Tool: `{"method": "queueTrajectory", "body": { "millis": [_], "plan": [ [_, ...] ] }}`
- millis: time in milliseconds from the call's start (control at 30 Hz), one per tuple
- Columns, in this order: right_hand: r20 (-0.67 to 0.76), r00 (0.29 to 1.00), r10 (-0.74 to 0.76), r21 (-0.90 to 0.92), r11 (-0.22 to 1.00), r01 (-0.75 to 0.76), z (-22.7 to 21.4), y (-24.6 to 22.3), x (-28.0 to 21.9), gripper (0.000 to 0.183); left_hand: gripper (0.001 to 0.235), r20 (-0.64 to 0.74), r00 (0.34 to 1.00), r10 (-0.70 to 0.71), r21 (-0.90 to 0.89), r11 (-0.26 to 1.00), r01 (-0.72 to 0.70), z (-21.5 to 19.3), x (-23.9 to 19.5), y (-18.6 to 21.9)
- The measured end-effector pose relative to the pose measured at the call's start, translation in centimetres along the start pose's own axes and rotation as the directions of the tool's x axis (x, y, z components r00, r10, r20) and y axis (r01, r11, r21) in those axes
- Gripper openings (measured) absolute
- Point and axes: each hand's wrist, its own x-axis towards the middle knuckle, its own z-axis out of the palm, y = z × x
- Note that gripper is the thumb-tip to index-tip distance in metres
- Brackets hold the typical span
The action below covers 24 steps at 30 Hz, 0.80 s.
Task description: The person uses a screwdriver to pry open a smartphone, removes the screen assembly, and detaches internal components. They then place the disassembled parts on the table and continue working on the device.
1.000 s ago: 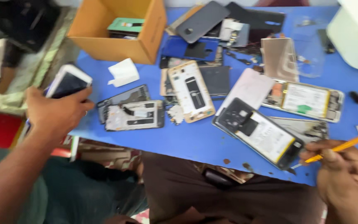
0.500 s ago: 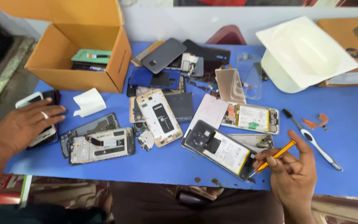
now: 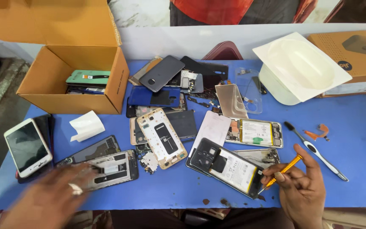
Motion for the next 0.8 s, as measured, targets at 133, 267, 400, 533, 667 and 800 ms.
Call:
{"method": "queueTrajectory", "body": {
  "millis": [133,267,400,533,667,800],
  "plan": [
    [-0.006,1.000,-0.003,0.011,1.000,0.003,-0.7,0.6,-0.4,0.072,0.030,-0.026,1.000,-0.015,0.017,1.000,0.016,4.8,1.5,4.2],
    [-0.076,0.997,0.028,-0.126,0.991,-0.038,-0.4,0.8,0.4,0.073,0.025,0.057,0.996,0.061,0.031,0.998,-0.063,7.7,1.8,3.2],
    [-0.094,0.994,0.050,-0.110,0.992,-0.060,0.0,0.6,-0.1,0.072,0.041,0.194,0.975,-0.107,0.213,0.975,0.064,6.8,-0.6,1.3],
    [-0.097,0.993,0.061,-0.151,0.986,-0.076,0.2,0.3,0.4,0.072,0.058,0.317,0.861,-0.398,0.912,-0.120,-0.392,3.7,-2.9,-2.0],
    [0.015,1.000,0.023,-0.120,0.993,-0.021,0.1,0.0,-0.1,0.071,0.040,0.609,0.520,-0.599,0.258,-0.470,-0.844,4.1,-2.6,-1.5],
    [-0.004,1.000,0.012,-0.165,0.986,-0.012,1.1,-0.9,0.6,0.071,0.037,0.541,0.765,-0.348,0.792,-0.095,-0.603,3.9,-0.4,0.4]
  ]
}}
